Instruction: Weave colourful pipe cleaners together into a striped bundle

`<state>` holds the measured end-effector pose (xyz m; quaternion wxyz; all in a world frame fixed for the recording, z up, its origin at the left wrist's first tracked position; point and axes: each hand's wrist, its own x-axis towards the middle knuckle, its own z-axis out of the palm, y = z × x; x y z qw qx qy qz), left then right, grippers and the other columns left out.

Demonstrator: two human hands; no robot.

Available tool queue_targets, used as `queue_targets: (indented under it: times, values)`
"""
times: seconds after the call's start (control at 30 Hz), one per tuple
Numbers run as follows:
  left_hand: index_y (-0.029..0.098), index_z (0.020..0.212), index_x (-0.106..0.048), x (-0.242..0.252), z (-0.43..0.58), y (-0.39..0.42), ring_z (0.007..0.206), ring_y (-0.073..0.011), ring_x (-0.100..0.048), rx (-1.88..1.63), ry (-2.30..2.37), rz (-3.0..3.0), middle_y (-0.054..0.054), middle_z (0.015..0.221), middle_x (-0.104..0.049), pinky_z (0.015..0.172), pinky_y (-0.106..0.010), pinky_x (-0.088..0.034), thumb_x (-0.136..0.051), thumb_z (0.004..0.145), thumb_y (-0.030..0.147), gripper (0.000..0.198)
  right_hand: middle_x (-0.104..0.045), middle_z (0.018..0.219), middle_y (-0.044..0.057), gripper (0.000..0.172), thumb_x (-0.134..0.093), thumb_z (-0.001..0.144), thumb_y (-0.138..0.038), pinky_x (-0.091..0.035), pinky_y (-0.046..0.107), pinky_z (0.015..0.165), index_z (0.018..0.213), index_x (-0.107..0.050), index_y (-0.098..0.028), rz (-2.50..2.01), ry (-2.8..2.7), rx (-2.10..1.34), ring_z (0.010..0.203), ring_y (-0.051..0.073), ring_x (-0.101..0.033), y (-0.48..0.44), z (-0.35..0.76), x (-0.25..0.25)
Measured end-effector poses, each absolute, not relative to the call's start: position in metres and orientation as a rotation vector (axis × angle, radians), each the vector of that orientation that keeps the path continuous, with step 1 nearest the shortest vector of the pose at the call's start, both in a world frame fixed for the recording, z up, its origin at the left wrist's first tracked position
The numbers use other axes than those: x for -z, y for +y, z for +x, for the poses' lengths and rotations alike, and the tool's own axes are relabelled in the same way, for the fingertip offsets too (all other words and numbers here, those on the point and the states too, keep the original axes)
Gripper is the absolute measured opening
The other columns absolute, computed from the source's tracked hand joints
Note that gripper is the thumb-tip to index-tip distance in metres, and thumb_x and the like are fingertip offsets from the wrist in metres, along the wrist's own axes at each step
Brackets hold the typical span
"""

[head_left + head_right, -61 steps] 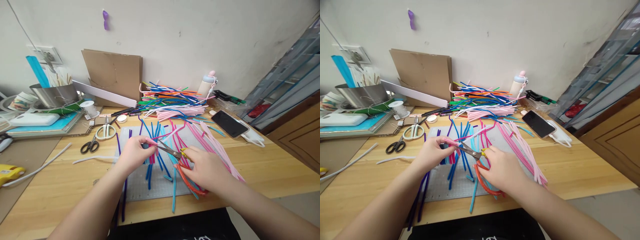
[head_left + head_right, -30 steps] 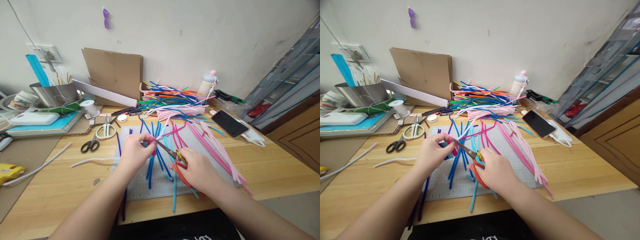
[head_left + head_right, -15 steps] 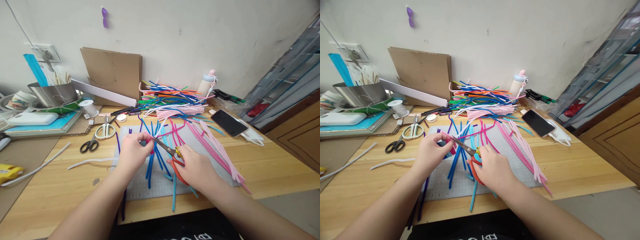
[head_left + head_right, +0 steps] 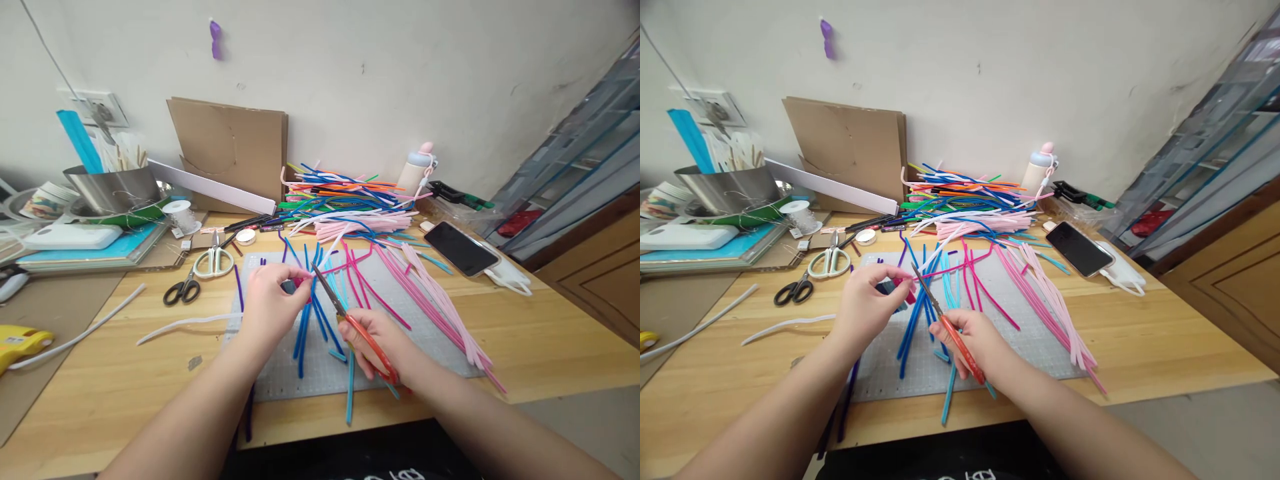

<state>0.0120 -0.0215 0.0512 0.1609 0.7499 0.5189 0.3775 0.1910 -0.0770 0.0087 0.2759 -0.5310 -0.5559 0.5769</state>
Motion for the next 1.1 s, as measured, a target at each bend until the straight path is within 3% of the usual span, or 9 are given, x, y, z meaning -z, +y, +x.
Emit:
queue_targets:
  times: [0.1,0.27,0.33,0.5,0.7,0.9,1.0,1.1]
  values:
    - [0.021,0.067,-0.066,-0.052,0.011,-0.021,0.081,-0.0191,-0.062,-1.086,1.461,2.118,-0.002,0.077,-0.07,0.079,-0.033,-0.041,-0.056,0.075,0.027,0.014,-0.034,0.042,-0.01,0.046,-0.039,0.078,-0.066,-0.022,0.019,0.031,0.072,-0.042,-0.02,-1.41,-1.478,-1.538,0.028,0.008,-0.037,-0.077,0.19,-0.008]
    - [0.02,0.064,-0.064,-0.053,0.01,-0.022,0.074,-0.0175,-0.063,-1.078,1.449,2.05,0.0,0.071,-0.069,0.074,-0.031,-0.043,-0.056,0.075,0.026,0.015,-0.049,0.061,-0.003,0.033,-0.059,0.074,-0.048,-0.032,0.023,0.049,0.067,-0.044,-0.02,-1.605,-1.826,-0.7,0.055,0.011,-0.046,-0.075,0.202,-0.023]
    - [0.019,0.066,-0.063,-0.052,0.01,-0.022,0.069,-0.0163,-0.062,-1.085,1.408,1.973,0.0,0.069,-0.069,0.068,-0.028,-0.044,-0.057,0.074,0.026,0.012,-0.05,0.066,-0.003,0.03,-0.062,0.072,-0.045,-0.032,0.024,0.052,0.07,-0.044,-0.02,-1.627,-1.829,-0.595,0.058,0.012,-0.045,-0.075,0.209,-0.025]
    - [0.016,0.077,-0.062,-0.051,0.01,-0.02,0.056,-0.0153,-0.061,-0.984,1.142,1.59,-0.004,0.069,-0.069,0.052,-0.026,-0.045,-0.06,0.073,0.035,0.019,-0.048,0.065,-0.003,0.024,-0.052,0.082,-0.044,-0.037,0.024,0.052,0.081,-0.046,-0.021,-1.314,-1.463,-0.986,0.055,0.011,-0.046,-0.078,0.215,-0.022]
    - [0.016,0.072,-0.063,-0.051,0.01,-0.017,0.063,-0.0124,-0.06,-0.959,0.925,1.281,0.0,0.068,-0.065,0.064,-0.025,-0.048,-0.071,0.065,0.032,0.019,-0.044,0.053,-0.004,0.024,-0.044,0.087,-0.042,-0.037,0.025,0.049,0.076,-0.046,-0.021,-1.08,-1.065,-1.247,0.047,0.011,-0.043,-0.078,0.207,-0.02]
    - [0.018,0.072,-0.064,-0.049,0.008,-0.017,0.063,-0.0081,-0.055,-0.906,0.806,1.142,0.003,0.069,-0.062,0.065,-0.021,-0.044,-0.07,0.068,0.026,0.01,-0.05,0.074,-0.002,0.012,-0.059,0.076,-0.023,-0.043,0.023,0.057,0.073,-0.049,-0.021,-0.872,-0.581,-1.366,0.059,0.008,-0.048,-0.07,0.203,-0.018]
    - [0.017,0.072,-0.064,-0.048,0.008,-0.018,0.061,-0.0078,-0.054,-0.809,0.783,1.129,0.003,0.068,-0.062,0.064,-0.021,-0.042,-0.071,0.067,0.025,0.011,-0.055,0.091,-0.001,0.018,-0.065,0.071,-0.014,-0.045,0.023,0.07,0.083,-0.053,-0.022,-0.738,-0.643,-1.439,0.073,0.009,-0.053,-0.074,0.196,-0.027]
    - [0.016,0.071,-0.064,-0.047,0.011,-0.02,0.059,-0.0084,-0.054,-0.717,0.779,1.18,0.002,0.065,-0.062,0.063,-0.022,-0.042,-0.071,0.067,0.027,0.014,-0.056,0.095,-0.002,0.024,-0.066,0.07,-0.013,-0.046,0.025,0.071,0.088,-0.053,-0.025,-0.675,-0.754,-1.445,0.078,0.01,-0.054,-0.079,0.183,-0.035]
